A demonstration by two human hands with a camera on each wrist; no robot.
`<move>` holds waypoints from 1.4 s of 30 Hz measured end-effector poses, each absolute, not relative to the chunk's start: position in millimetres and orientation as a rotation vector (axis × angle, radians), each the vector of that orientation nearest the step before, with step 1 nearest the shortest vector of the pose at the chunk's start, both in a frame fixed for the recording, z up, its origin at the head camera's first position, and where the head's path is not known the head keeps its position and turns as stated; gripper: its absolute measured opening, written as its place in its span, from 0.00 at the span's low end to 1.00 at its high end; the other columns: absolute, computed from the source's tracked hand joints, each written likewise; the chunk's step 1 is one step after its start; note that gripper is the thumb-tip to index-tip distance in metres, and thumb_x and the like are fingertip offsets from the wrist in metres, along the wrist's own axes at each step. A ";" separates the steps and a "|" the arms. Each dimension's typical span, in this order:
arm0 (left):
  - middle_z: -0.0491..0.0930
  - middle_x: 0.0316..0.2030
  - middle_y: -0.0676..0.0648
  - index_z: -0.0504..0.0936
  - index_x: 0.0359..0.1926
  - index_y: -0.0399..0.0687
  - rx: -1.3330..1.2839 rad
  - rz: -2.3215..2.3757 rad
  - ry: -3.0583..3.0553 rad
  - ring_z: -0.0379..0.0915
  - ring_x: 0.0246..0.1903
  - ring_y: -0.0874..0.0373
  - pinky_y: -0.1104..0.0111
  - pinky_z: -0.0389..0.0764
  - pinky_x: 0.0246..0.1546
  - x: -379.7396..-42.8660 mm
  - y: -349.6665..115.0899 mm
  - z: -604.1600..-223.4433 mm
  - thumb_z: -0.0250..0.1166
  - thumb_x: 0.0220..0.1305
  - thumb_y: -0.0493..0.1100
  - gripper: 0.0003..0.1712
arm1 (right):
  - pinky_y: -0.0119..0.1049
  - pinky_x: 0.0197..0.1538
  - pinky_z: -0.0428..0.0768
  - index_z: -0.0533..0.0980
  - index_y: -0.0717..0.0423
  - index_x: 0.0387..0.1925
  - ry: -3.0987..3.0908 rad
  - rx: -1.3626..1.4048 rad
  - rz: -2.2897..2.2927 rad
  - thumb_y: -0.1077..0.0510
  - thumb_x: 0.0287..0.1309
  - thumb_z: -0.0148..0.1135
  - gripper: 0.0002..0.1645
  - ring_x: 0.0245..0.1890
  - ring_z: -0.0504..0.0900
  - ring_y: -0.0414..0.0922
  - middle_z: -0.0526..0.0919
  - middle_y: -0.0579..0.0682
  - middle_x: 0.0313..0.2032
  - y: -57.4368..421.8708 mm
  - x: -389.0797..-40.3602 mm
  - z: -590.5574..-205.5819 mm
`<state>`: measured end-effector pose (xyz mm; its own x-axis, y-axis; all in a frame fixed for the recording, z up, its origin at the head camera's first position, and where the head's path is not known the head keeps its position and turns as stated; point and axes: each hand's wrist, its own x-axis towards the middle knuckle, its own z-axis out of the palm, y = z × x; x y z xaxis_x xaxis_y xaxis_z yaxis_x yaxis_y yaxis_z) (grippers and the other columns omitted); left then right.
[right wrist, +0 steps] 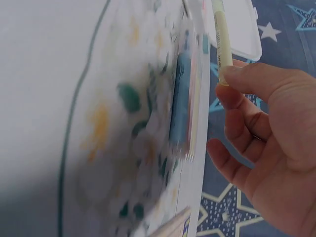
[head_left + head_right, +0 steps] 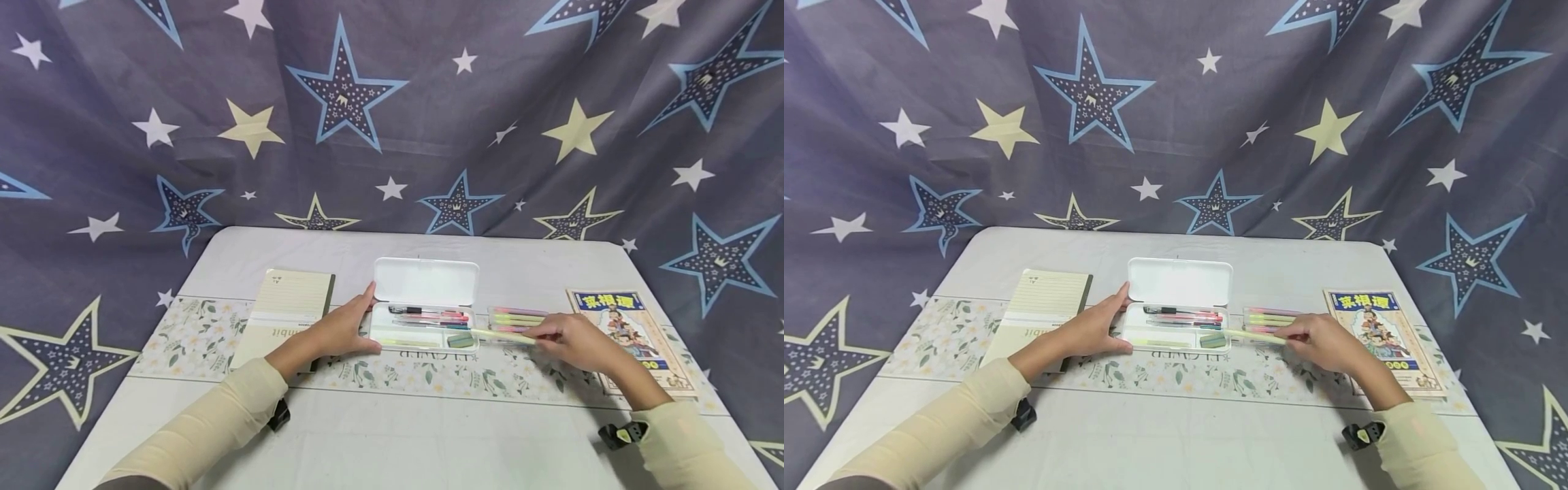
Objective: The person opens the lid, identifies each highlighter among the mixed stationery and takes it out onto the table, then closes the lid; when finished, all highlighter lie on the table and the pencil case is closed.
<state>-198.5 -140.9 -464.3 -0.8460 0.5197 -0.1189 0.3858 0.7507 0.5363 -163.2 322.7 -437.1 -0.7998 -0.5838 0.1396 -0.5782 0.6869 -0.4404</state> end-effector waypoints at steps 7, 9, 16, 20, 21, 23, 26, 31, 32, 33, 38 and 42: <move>0.66 0.73 0.45 0.31 0.82 0.43 0.700 0.751 2.689 0.59 0.76 0.49 0.54 0.62 0.76 -198.1 -141.3 -464.5 0.78 0.51 0.65 0.78 | 0.27 0.26 0.73 0.88 0.52 0.46 2.881 -0.913 -0.734 0.67 0.58 0.70 0.15 0.24 0.69 0.26 0.87 0.43 0.34 340.9 -156.5 -437.2; 0.67 0.72 0.45 0.31 0.82 0.42 0.703 0.754 2.690 0.59 0.76 0.49 0.54 0.62 0.76 -198.2 -141.6 -464.8 0.78 0.51 0.65 0.78 | 0.27 0.27 0.74 0.88 0.52 0.46 2.885 -0.902 -0.734 0.67 0.58 0.70 0.15 0.25 0.70 0.26 0.88 0.42 0.34 344.5 -154.7 -436.8; 0.66 0.73 0.45 0.29 0.82 0.44 0.701 0.748 2.687 0.58 0.76 0.49 0.54 0.61 0.77 -199.2 -142.5 -466.7 0.78 0.51 0.65 0.79 | 0.28 0.27 0.72 0.88 0.49 0.45 2.870 -0.844 -0.710 0.65 0.59 0.71 0.14 0.25 0.70 0.25 0.87 0.41 0.35 351.7 -150.6 -437.4; 0.66 0.73 0.45 0.30 0.82 0.44 0.700 0.752 2.684 0.59 0.76 0.50 0.54 0.61 0.77 -199.7 -142.4 -466.6 0.78 0.51 0.65 0.79 | 0.28 0.29 0.74 0.88 0.48 0.45 2.890 -0.792 -0.655 0.64 0.59 0.71 0.13 0.28 0.72 0.25 0.89 0.44 0.38 354.2 -150.4 -439.3; 0.66 0.73 0.45 0.30 0.82 0.43 0.701 0.751 2.684 0.59 0.76 0.50 0.54 0.62 0.77 -199.8 -142.2 -466.6 0.78 0.51 0.66 0.79 | 0.28 0.29 0.75 0.88 0.48 0.45 2.897 -0.777 -0.644 0.65 0.59 0.71 0.14 0.28 0.72 0.25 0.89 0.44 0.39 354.7 -150.4 -439.7; 0.66 0.73 0.45 0.30 0.82 0.42 0.706 0.759 2.683 0.60 0.75 0.50 0.54 0.62 0.76 -199.7 -142.0 -466.3 0.78 0.51 0.65 0.79 | 0.28 0.29 0.75 0.88 0.48 0.44 2.903 -0.741 -0.628 0.65 0.59 0.70 0.13 0.29 0.73 0.26 0.89 0.44 0.39 355.7 -150.6 -440.9; 0.67 0.72 0.45 0.31 0.82 0.42 0.711 0.752 2.687 0.61 0.75 0.50 0.54 0.63 0.76 -200.3 -141.6 -466.8 0.77 0.51 0.66 0.79 | 0.28 0.30 0.76 0.87 0.48 0.43 2.899 -0.677 -0.619 0.64 0.60 0.70 0.12 0.28 0.73 0.26 0.87 0.40 0.36 356.8 -151.1 -442.5; 0.67 0.72 0.46 0.30 0.82 0.43 0.706 0.737 2.688 0.61 0.75 0.51 0.56 0.64 0.76 -201.0 -141.1 -467.7 0.77 0.51 0.66 0.79 | 0.29 0.29 0.76 0.86 0.47 0.41 2.896 -0.610 -0.610 0.63 0.60 0.70 0.10 0.28 0.73 0.27 0.84 0.36 0.32 357.2 -151.8 -444.4; 0.67 0.72 0.45 0.30 0.82 0.43 0.707 0.743 2.687 0.61 0.75 0.51 0.55 0.64 0.76 -200.7 -140.9 -467.4 0.78 0.51 0.66 0.79 | 0.29 0.29 0.76 0.86 0.47 0.40 2.896 -0.603 -0.610 0.64 0.60 0.70 0.09 0.28 0.73 0.27 0.84 0.36 0.32 357.0 -151.9 -444.7; 0.67 0.72 0.45 0.31 0.82 0.42 0.708 0.746 2.686 0.61 0.75 0.51 0.55 0.64 0.76 -200.4 -140.8 -467.0 0.78 0.51 0.65 0.79 | 0.29 0.29 0.76 0.86 0.47 0.40 2.896 -0.595 -0.607 0.64 0.60 0.69 0.09 0.28 0.73 0.27 0.84 0.36 0.31 356.7 -151.8 -444.8; 0.67 0.72 0.44 0.31 0.82 0.42 0.709 0.763 2.680 0.61 0.75 0.49 0.54 0.63 0.76 -198.2 -139.8 -464.1 0.78 0.51 0.64 0.78 | 0.29 0.30 0.76 0.86 0.48 0.38 2.904 -0.556 -0.565 0.62 0.60 0.69 0.07 0.27 0.74 0.27 0.83 0.36 0.30 353.5 -152.0 -445.8; 0.66 0.72 0.44 0.31 0.82 0.42 0.704 0.760 2.679 0.60 0.75 0.49 0.54 0.63 0.76 -197.7 -140.1 -462.8 0.78 0.51 0.64 0.78 | 0.29 0.31 0.77 0.85 0.46 0.36 2.920 -0.539 -0.536 0.61 0.59 0.71 0.06 0.27 0.75 0.28 0.83 0.36 0.29 350.5 -152.6 -446.3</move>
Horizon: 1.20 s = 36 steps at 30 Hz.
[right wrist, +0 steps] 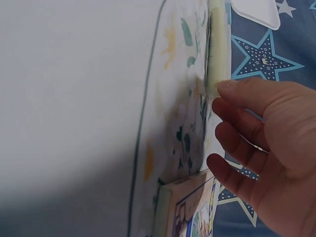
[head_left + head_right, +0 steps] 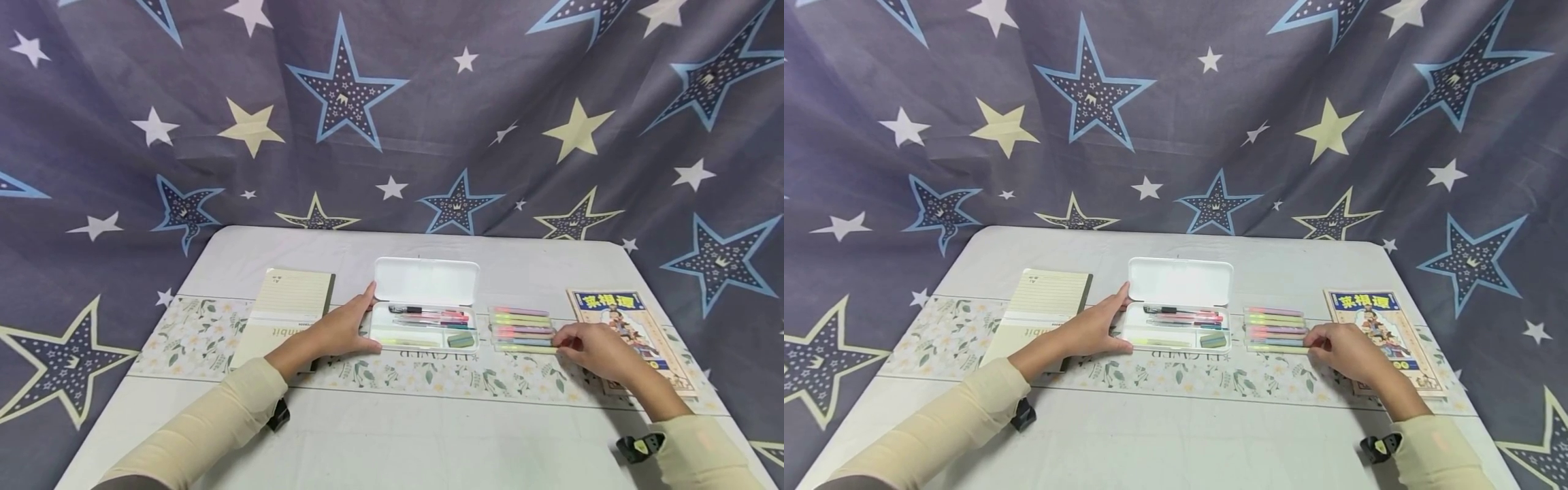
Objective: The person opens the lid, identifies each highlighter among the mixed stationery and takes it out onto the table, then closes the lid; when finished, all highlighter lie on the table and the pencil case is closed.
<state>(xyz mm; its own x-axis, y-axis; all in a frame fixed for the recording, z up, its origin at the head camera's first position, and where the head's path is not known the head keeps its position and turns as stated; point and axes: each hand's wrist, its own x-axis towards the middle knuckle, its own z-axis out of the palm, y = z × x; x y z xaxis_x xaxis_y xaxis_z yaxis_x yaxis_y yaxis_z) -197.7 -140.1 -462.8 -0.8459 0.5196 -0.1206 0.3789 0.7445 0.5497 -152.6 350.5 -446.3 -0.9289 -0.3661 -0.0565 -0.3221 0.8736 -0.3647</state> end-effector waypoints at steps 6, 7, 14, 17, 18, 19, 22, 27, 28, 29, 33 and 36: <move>0.66 0.72 0.44 0.31 0.82 0.41 0.716 0.757 2.679 0.60 0.75 0.49 0.54 0.63 0.76 -198.2 -140.9 -463.6 0.78 0.51 0.64 0.78 | 0.29 0.31 0.77 0.85 0.46 0.36 2.931 -0.528 -0.531 0.60 0.59 0.71 0.05 0.28 0.76 0.28 0.84 0.36 0.29 348.6 -153.9 -444.0; 0.67 0.72 0.44 0.31 0.82 0.41 0.718 0.758 2.679 0.60 0.75 0.49 0.54 0.63 0.76 -198.4 -140.9 -463.7 0.78 0.51 0.64 0.78 | 0.29 0.31 0.78 0.86 0.47 0.36 2.938 -0.531 -0.535 0.60 0.59 0.71 0.04 0.28 0.76 0.29 0.84 0.37 0.30 348.2 -154.2 -443.2; 0.67 0.71 0.44 0.31 0.82 0.41 0.717 0.767 2.676 0.61 0.75 0.49 0.54 0.64 0.76 -199.2 -140.5 -464.3 0.78 0.51 0.64 0.79 | 0.29 0.30 0.77 0.86 0.47 0.39 2.981 -0.576 -0.537 0.59 0.61 0.70 0.05 0.28 0.76 0.30 0.84 0.37 0.30 341.6 -159.0 -436.5; 0.67 0.71 0.45 0.31 0.82 0.41 0.712 0.759 2.677 0.61 0.75 0.50 0.54 0.64 0.75 -199.6 -140.7 -465.1 0.78 0.51 0.65 0.79 | 0.30 0.31 0.77 0.86 0.48 0.40 2.981 -0.614 -0.534 0.60 0.62 0.70 0.06 0.29 0.76 0.30 0.84 0.37 0.30 336.8 -162.0 -433.4; 0.67 0.71 0.45 0.31 0.82 0.41 0.713 0.760 2.677 0.61 0.74 0.50 0.54 0.64 0.75 -199.7 -140.7 -465.3 0.78 0.51 0.64 0.79 | 0.31 0.31 0.77 0.86 0.48 0.40 2.977 -0.626 -0.536 0.60 0.62 0.69 0.06 0.29 0.76 0.30 0.84 0.37 0.31 335.0 -163.2 -432.4; 0.67 0.71 0.45 0.30 0.82 0.42 0.709 0.755 2.677 0.61 0.75 0.50 0.54 0.64 0.75 -199.8 -140.7 -465.6 0.78 0.51 0.65 0.79 | 0.31 0.31 0.78 0.86 0.48 0.41 2.974 -0.640 -0.536 0.60 0.63 0.69 0.06 0.29 0.77 0.31 0.84 0.38 0.31 333.2 -164.2 -431.4; 0.67 0.72 0.46 0.30 0.82 0.42 0.706 0.752 2.677 0.61 0.74 0.50 0.54 0.64 0.75 -200.2 -141.1 -466.8 0.78 0.51 0.65 0.79 | 0.32 0.33 0.79 0.86 0.50 0.43 2.965 -0.690 -0.533 0.60 0.64 0.68 0.07 0.31 0.78 0.31 0.85 0.39 0.33 327.3 -166.8 -428.5; 0.66 0.72 0.46 0.30 0.82 0.43 0.703 0.759 2.671 0.61 0.74 0.51 0.55 0.64 0.76 -200.3 -141.5 -467.8 0.78 0.51 0.65 0.79 | 0.33 0.35 0.80 0.86 0.52 0.44 2.960 -0.758 -0.554 0.60 0.64 0.68 0.08 0.31 0.80 0.32 0.86 0.40 0.34 313.1 -170.6 -425.4; 0.66 0.72 0.46 0.30 0.82 0.43 0.703 0.760 2.670 0.61 0.74 0.51 0.55 0.64 0.76 -200.4 -141.6 -468.0 0.78 0.51 0.65 0.79 | 0.33 0.35 0.81 0.86 0.52 0.44 2.953 -0.768 -0.567 0.60 0.64 0.68 0.08 0.31 0.80 0.32 0.86 0.40 0.34 309.9 -171.5 -425.4; 0.66 0.72 0.46 0.30 0.82 0.44 0.700 0.757 2.670 0.61 0.74 0.51 0.55 0.64 0.76 -200.4 -141.6 -468.1 0.78 0.51 0.65 0.79 | 0.33 0.35 0.81 0.86 0.51 0.44 2.947 -0.770 -0.576 0.60 0.64 0.68 0.08 0.31 0.80 0.32 0.86 0.40 0.34 306.3 -172.4 -425.8; 0.66 0.73 0.46 0.29 0.82 0.44 0.694 0.756 2.667 0.60 0.75 0.51 0.55 0.63 0.76 -200.4 -141.8 -468.1 0.78 0.51 0.66 0.79 | 0.32 0.34 0.79 0.86 0.50 0.41 2.921 -0.819 -0.596 0.60 0.64 0.68 0.05 0.30 0.78 0.30 0.85 0.38 0.32 291.5 -176.8 -429.8; 0.65 0.73 0.46 0.29 0.82 0.44 0.693 0.759 2.666 0.60 0.75 0.51 0.55 0.63 0.76 -200.2 -141.9 -467.8 0.78 0.51 0.66 0.79 | 0.31 0.34 0.79 0.86 0.50 0.40 2.906 -0.874 -0.601 0.60 0.64 0.68 0.04 0.29 0.76 0.29 0.85 0.37 0.30 279.8 -179.6 -433.5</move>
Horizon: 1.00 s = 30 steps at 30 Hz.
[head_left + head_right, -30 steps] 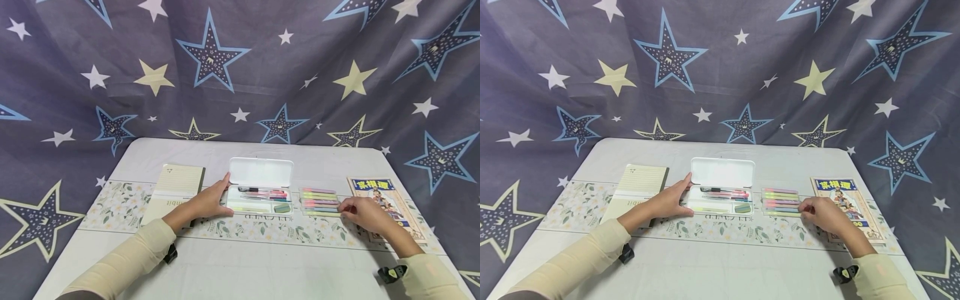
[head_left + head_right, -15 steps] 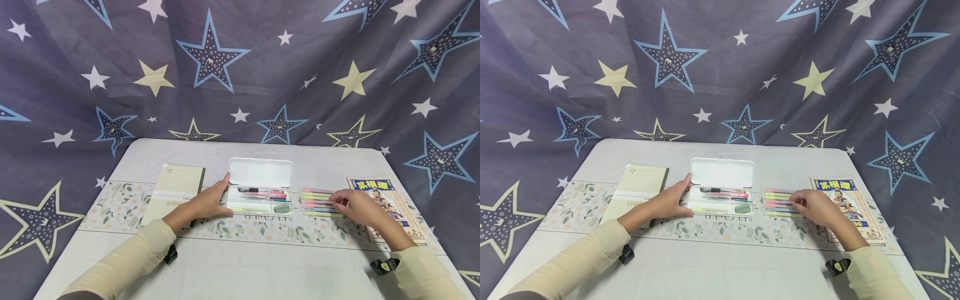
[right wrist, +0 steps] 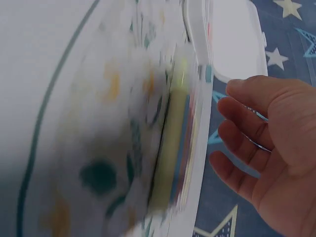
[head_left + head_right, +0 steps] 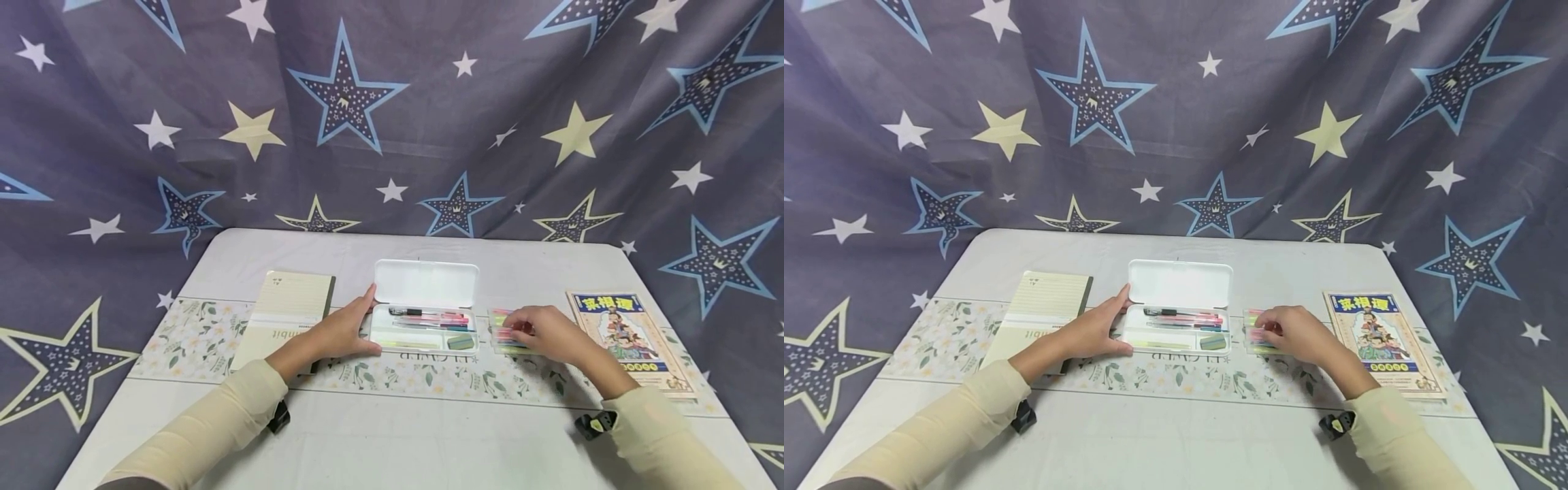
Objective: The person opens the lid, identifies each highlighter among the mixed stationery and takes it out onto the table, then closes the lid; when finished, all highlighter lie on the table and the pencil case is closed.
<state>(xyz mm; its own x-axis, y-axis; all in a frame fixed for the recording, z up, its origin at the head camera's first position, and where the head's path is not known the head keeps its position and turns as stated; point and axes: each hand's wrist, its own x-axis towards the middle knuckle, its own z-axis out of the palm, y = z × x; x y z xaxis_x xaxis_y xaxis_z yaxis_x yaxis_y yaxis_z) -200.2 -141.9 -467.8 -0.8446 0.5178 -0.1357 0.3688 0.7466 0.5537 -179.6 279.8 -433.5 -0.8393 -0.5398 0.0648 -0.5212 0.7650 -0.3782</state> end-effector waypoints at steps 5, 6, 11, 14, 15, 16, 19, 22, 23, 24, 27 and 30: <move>0.65 0.73 0.45 0.30 0.82 0.44 0.688 0.750 2.668 0.59 0.76 0.50 0.55 0.62 0.76 -199.8 -141.9 -467.7 0.77 0.51 0.66 0.79 | 0.30 0.34 0.79 0.87 0.53 0.41 2.877 -0.942 -0.611 0.62 0.62 0.69 0.07 0.29 0.77 0.29 0.85 0.38 0.30 259.8 -182.5 -438.6; 0.65 0.73 0.45 0.30 0.82 0.44 0.687 0.748 2.669 0.59 0.76 0.50 0.55 0.62 0.76 -199.7 -141.9 -467.6 0.77 0.51 0.66 0.79 | 0.30 0.34 0.79 0.87 0.53 0.41 2.869 -0.959 -0.609 0.63 0.62 0.69 0.07 0.29 0.78 0.29 0.86 0.39 0.30 256.0 -183.1 -439.4; 0.66 0.73 0.45 0.31 0.82 0.44 0.688 0.760 2.667 0.59 0.76 0.50 0.54 0.63 0.76 -199.5 -142.2 -467.0 0.77 0.51 0.65 0.78 | 0.30 0.35 0.80 0.87 0.52 0.42 2.829 -1.044 -0.589 0.64 0.61 0.67 0.09 0.30 0.78 0.30 0.88 0.41 0.33 236.5 -184.3 -441.0; 0.66 0.73 0.46 0.30 0.82 0.44 0.693 0.761 2.666 0.59 0.76 0.50 0.54 0.63 0.76 -199.6 -142.3 -466.9 0.77 0.51 0.66 0.78 | 0.31 0.36 0.80 0.87 0.50 0.42 2.808 -1.061 -0.584 0.63 0.61 0.67 0.09 0.31 0.77 0.31 0.89 0.42 0.36 224.4 -184.7 -440.8; 0.66 0.73 0.46 0.30 0.82 0.44 0.694 0.759 2.666 0.59 0.76 0.50 0.54 0.63 0.76 -199.7 -142.3 -466.9 0.77 0.51 0.66 0.78 | 0.31 0.37 0.80 0.87 0.50 0.42 2.805 -1.058 -0.578 0.62 0.62 0.67 0.09 0.31 0.77 0.31 0.89 0.42 0.37 220.0 -184.9 -440.5; 0.66 0.73 0.46 0.30 0.82 0.44 0.696 0.757 2.668 0.59 0.76 0.50 0.54 0.63 0.76 -199.8 -142.1 -466.9 0.77 0.51 0.66 0.78 | 0.32 0.38 0.80 0.88 0.49 0.41 2.802 -1.058 -0.574 0.61 0.62 0.68 0.08 0.31 0.77 0.31 0.89 0.42 0.37 215.9 -185.0 -440.3; 0.66 0.73 0.46 0.29 0.82 0.45 0.698 0.753 2.668 0.59 0.76 0.50 0.54 0.62 0.76 -199.9 -141.6 -466.9 0.77 0.51 0.66 0.79 | 0.32 0.39 0.79 0.88 0.47 0.42 2.788 -1.072 -0.553 0.59 0.62 0.68 0.08 0.32 0.77 0.31 0.89 0.41 0.39 204.3 -185.5 -440.0; 0.66 0.73 0.46 0.29 0.82 0.45 0.696 0.748 2.670 0.59 0.76 0.50 0.55 0.62 0.76 -200.1 -141.1 -467.5 0.77 0.51 0.67 0.79 | 0.32 0.39 0.79 0.87 0.47 0.43 2.774 -1.098 -0.543 0.58 0.63 0.68 0.08 0.30 0.75 0.31 0.88 0.40 0.38 195.5 -186.2 -440.2; 0.65 0.73 0.46 0.29 0.82 0.45 0.693 0.745 2.670 0.59 0.76 0.50 0.55 0.62 0.76 -200.1 -141.0 -467.8 0.77 0.51 0.67 0.79 | 0.31 0.38 0.78 0.87 0.47 0.43 2.770 -1.109 -0.547 0.58 0.63 0.68 0.08 0.29 0.73 0.31 0.87 0.40 0.37 193.1 -186.5 -440.6; 0.65 0.73 0.46 0.29 0.82 0.45 0.690 0.744 2.670 0.59 0.76 0.50 0.54 0.62 0.76 -200.2 -140.9 -468.2 0.77 0.51 0.67 0.79 | 0.31 0.38 0.78 0.87 0.47 0.42 2.767 -1.120 -0.551 0.59 0.63 0.68 0.07 0.28 0.72 0.31 0.87 0.40 0.37 190.9 -186.7 -440.9; 0.65 0.73 0.47 0.30 0.82 0.46 0.679 0.741 2.676 0.58 0.76 0.51 0.54 0.62 0.76 -200.2 -140.9 -469.0 0.77 0.51 0.67 0.79 | 0.30 0.37 0.76 0.86 0.48 0.42 2.760 -1.162 -0.577 0.59 0.64 0.68 0.07 0.27 0.71 0.30 0.86 0.40 0.36 184.7 -187.6 -441.8; 0.66 0.73 0.47 0.30 0.82 0.46 0.676 0.746 2.679 0.59 0.76 0.51 0.54 0.62 0.76 -200.1 -140.6 -469.2 0.77 0.51 0.66 0.79 | 0.29 0.36 0.76 0.86 0.49 0.43 2.734 -1.187 -0.602 0.60 0.65 0.66 0.08 0.26 0.70 0.30 0.86 0.41 0.36 177.9 -187.6 -442.3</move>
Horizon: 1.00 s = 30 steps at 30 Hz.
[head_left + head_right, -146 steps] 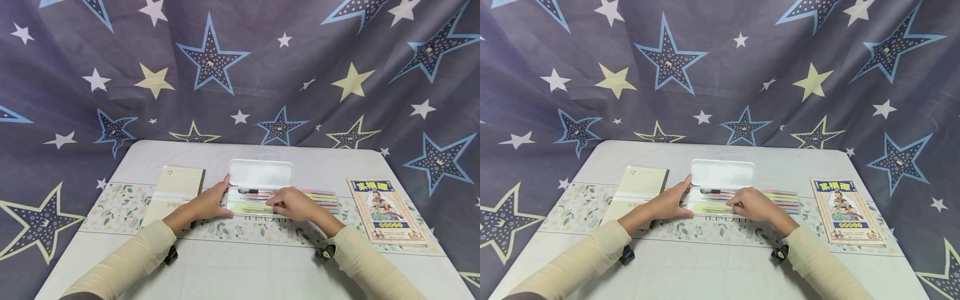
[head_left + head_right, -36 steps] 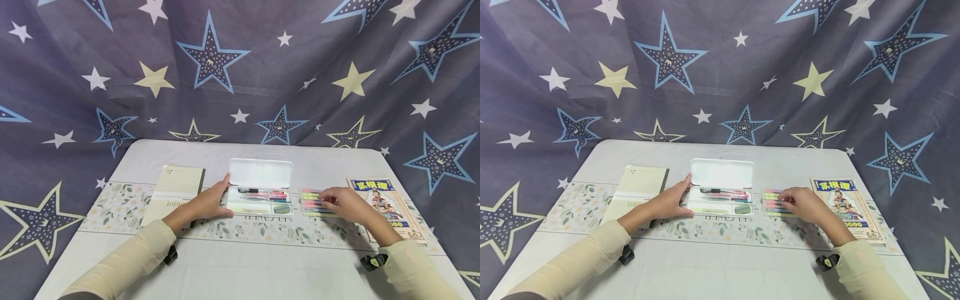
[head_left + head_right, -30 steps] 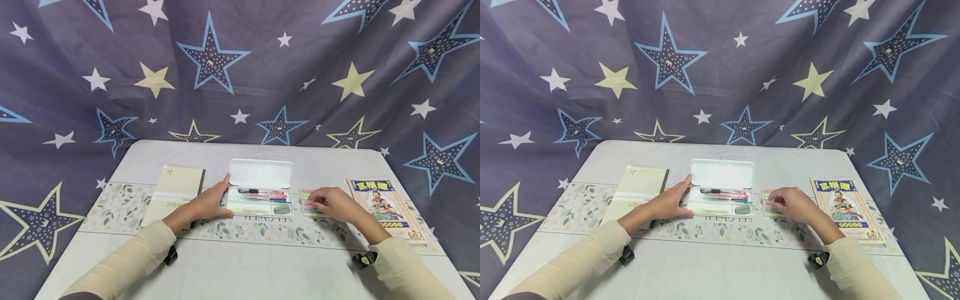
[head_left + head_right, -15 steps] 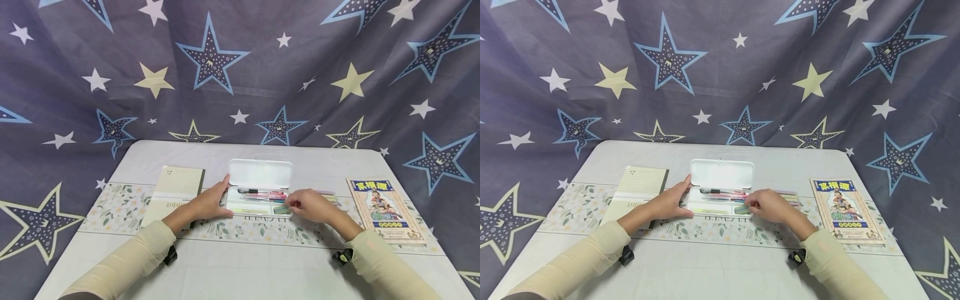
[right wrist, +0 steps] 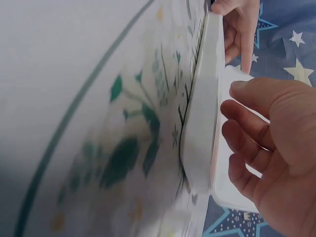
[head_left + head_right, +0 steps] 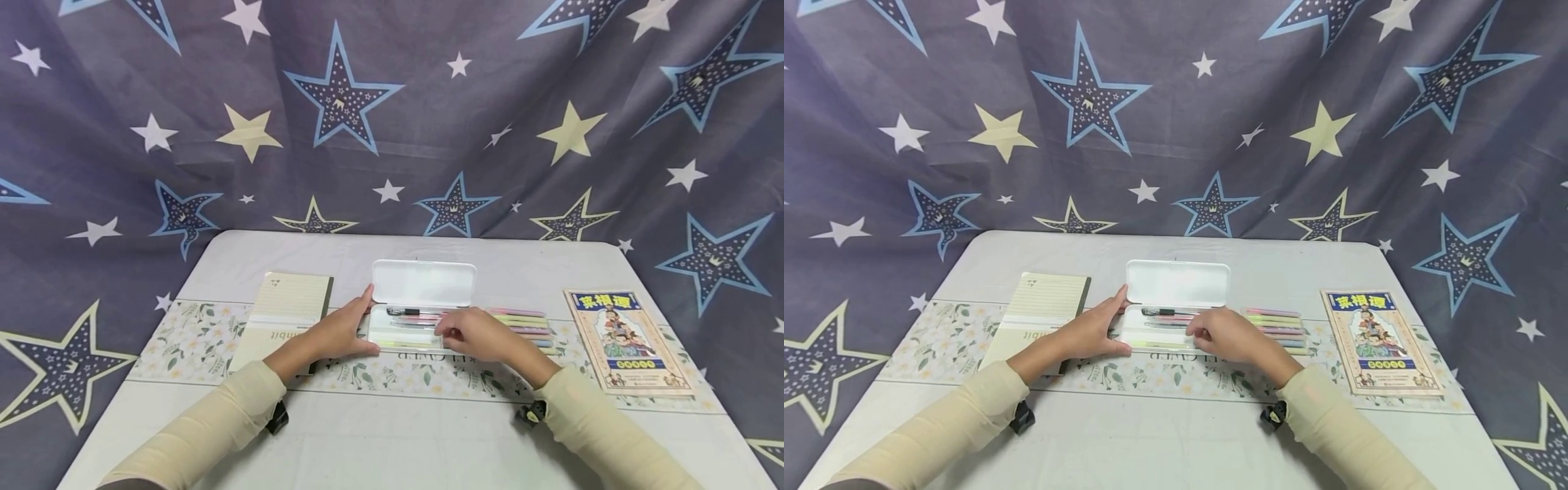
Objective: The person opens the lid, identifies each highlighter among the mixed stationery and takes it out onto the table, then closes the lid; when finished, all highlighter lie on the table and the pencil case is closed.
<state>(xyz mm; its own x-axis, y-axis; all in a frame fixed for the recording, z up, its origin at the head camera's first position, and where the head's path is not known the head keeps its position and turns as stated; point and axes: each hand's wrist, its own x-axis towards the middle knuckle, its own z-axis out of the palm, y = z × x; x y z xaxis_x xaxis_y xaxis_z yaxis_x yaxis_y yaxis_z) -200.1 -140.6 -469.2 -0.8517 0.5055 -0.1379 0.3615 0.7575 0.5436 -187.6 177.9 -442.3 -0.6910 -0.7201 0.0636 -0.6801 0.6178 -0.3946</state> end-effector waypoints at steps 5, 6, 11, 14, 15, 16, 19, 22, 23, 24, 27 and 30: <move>0.66 0.73 0.47 0.28 0.82 0.47 0.676 0.745 2.674 0.59 0.76 0.51 0.55 0.62 0.76 -199.8 -141.0 -469.2 0.78 0.51 0.66 0.79 | 0.29 0.36 0.77 0.87 0.50 0.45 2.713 -1.191 -0.581 0.59 0.65 0.66 0.10 0.26 0.71 0.30 0.85 0.42 0.36 166.6 -187.9 -443.9; 0.66 0.73 0.47 0.28 0.82 0.47 0.674 0.743 2.674 0.59 0.76 0.51 0.55 0.62 0.77 -199.8 -141.1 -469.2 0.77 0.51 0.66 0.79 | 0.30 0.38 0.79 0.87 0.50 0.45 2.717 -1.204 -0.565 0.59 0.65 0.66 0.10 0.26 0.71 0.31 0.85 0.41 0.34 164.7 -188.0 -444.3; 0.66 0.73 0.47 0.28 0.82 0.47 0.680 0.738 2.675 0.59 0.75 0.52 0.56 0.62 0.76 -200.1 -141.3 -469.7 0.77 0.51 0.67 0.79 | 0.39 0.50 0.81 0.87 0.48 0.44 2.726 -1.276 -0.463 0.57 0.63 0.68 0.09 0.31 0.76 0.33 0.85 0.39 0.32 158.3 -186.2 -445.1; 0.66 0.72 0.47 0.29 0.82 0.47 0.694 0.736 2.678 0.60 0.75 0.52 0.56 0.63 0.76 -200.7 -141.7 -470.1 0.77 0.51 0.67 0.79 | 0.38 0.45 0.77 0.85 0.44 0.36 2.709 -1.273 -0.407 0.56 0.63 0.68 0.03 0.31 0.73 0.33 0.80 0.36 0.28 156.1 -184.6 -444.6; 0.66 0.72 0.47 0.29 0.82 0.46 0.696 0.737 2.678 0.60 0.75 0.52 0.56 0.63 0.76 -200.9 -141.9 -470.1 0.77 0.51 0.67 0.79 | 0.36 0.43 0.74 0.83 0.43 0.33 2.705 -1.277 -0.391 0.56 0.63 0.68 0.03 0.31 0.71 0.34 0.77 0.35 0.26 155.4 -184.3 -444.2; 0.66 0.72 0.47 0.29 0.82 0.47 0.696 0.736 2.677 0.60 0.75 0.52 0.56 0.63 0.76 -201.0 -141.8 -470.1 0.77 0.51 0.67 0.79 | 0.35 0.41 0.72 0.81 0.43 0.30 2.698 -1.288 -0.378 0.56 0.63 0.68 0.06 0.30 0.69 0.34 0.74 0.35 0.24 154.8 -184.1 -444.1; 0.66 0.72 0.47 0.29 0.82 0.46 0.695 0.744 2.675 0.61 0.75 0.52 0.55 0.64 0.76 -200.8 -141.6 -469.7 0.77 0.51 0.67 0.79 | 0.33 0.38 0.66 0.74 0.43 0.25 2.685 -1.326 -0.339 0.56 0.64 0.67 0.12 0.28 0.65 0.36 0.68 0.36 0.22 153.7 -184.2 -444.4; 0.66 0.72 0.47 0.29 0.82 0.46 0.694 0.745 2.674 0.61 0.75 0.52 0.56 0.64 0.76 -200.5 -141.4 -469.0 0.77 0.51 0.67 0.79 | 0.33 0.39 0.69 0.81 0.45 0.31 2.685 -1.311 -0.339 0.56 0.64 0.67 0.05 0.29 0.67 0.35 0.72 0.37 0.24 153.3 -183.9 -444.8; 0.67 0.72 0.47 0.29 0.82 0.46 0.694 0.745 2.675 0.61 0.75 0.52 0.55 0.64 0.76 -200.4 -141.4 -469.0 0.77 0.51 0.67 0.79 | 0.34 0.39 0.70 0.83 0.46 0.34 2.685 -1.299 -0.347 0.56 0.64 0.68 0.02 0.30 0.68 0.36 0.74 0.37 0.25 153.2 -183.5 -444.7; 0.67 0.72 0.47 0.29 0.82 0.45 0.694 0.746 2.674 0.61 0.75 0.52 0.55 0.64 0.75 -200.4 -141.4 -469.1 0.77 0.51 0.67 0.79 | 0.34 0.40 0.71 0.84 0.47 0.37 2.685 -1.284 -0.352 0.57 0.63 0.68 0.02 0.30 0.69 0.35 0.75 0.38 0.26 153.2 -183.2 -444.6; 0.66 0.72 0.46 0.30 0.82 0.45 0.693 0.748 2.676 0.60 0.75 0.51 0.55 0.63 0.76 -200.6 -141.2 -469.2 0.77 0.51 0.66 0.79 | 0.34 0.40 0.72 0.86 0.48 0.40 2.685 -1.251 -0.370 0.57 0.63 0.67 0.05 0.32 0.70 0.36 0.77 0.39 0.28 153.3 -182.8 -444.5; 0.66 0.73 0.46 0.29 0.82 0.45 0.685 0.738 2.678 0.59 0.75 0.51 0.55 0.63 0.76 -200.8 -141.3 -469.4 0.77 0.51 0.66 0.79 | 0.35 0.41 0.73 0.85 0.48 0.38 2.690 -1.235 -0.402 0.58 0.63 0.68 0.04 0.33 0.71 0.36 0.78 0.39 0.29 153.0 -183.0 -444.7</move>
